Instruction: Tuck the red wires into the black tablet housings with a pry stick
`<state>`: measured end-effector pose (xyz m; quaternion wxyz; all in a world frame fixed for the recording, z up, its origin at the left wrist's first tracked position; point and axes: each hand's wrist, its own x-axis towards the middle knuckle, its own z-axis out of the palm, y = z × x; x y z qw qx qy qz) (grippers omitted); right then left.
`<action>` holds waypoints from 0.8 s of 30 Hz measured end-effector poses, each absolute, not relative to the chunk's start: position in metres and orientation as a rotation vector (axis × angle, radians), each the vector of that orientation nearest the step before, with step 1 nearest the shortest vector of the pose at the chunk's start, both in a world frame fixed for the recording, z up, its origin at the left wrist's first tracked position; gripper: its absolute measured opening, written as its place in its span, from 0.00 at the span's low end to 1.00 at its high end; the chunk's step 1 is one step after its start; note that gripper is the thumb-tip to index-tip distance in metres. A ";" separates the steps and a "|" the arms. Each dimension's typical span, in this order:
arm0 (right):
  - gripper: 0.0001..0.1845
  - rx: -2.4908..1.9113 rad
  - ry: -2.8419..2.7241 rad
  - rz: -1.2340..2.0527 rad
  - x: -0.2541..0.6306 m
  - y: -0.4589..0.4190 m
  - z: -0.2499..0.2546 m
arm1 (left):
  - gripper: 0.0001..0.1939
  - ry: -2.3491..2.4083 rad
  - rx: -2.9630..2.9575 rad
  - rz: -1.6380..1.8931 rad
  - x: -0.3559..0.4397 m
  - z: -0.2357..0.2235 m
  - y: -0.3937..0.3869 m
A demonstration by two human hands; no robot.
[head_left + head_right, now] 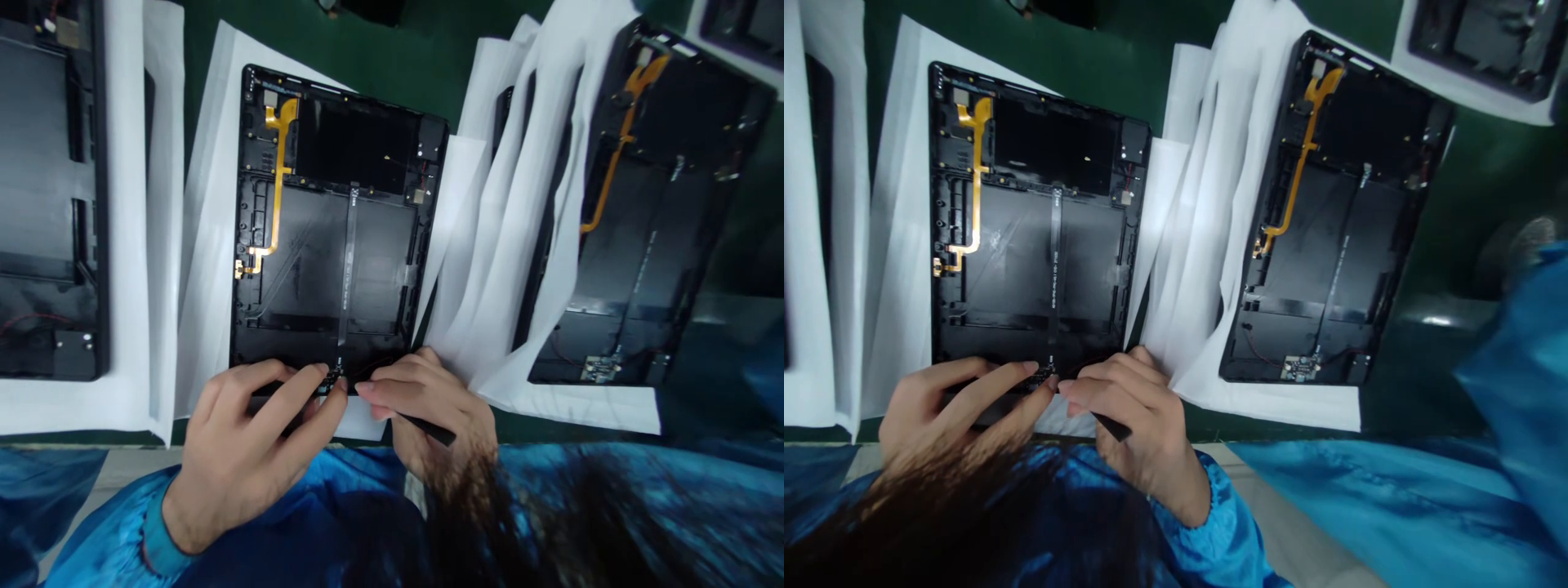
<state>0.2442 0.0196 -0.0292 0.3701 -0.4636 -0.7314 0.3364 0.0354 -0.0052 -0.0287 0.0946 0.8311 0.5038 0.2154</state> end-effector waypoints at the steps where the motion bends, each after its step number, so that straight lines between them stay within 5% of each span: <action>1: 0.17 -1.172 -1.880 0.874 0.245 0.021 -0.028 | 0.18 1.509 2.465 0.616 0.035 -0.029 -0.006; 12: 0.23 -1.183 -1.806 0.937 0.250 0.021 -0.028 | 0.18 1.488 2.441 0.532 0.032 -0.031 -0.008; 24: 0.19 -1.309 -1.728 0.796 0.247 0.021 -0.029 | 0.12 1.547 2.532 0.518 0.032 -0.028 -0.006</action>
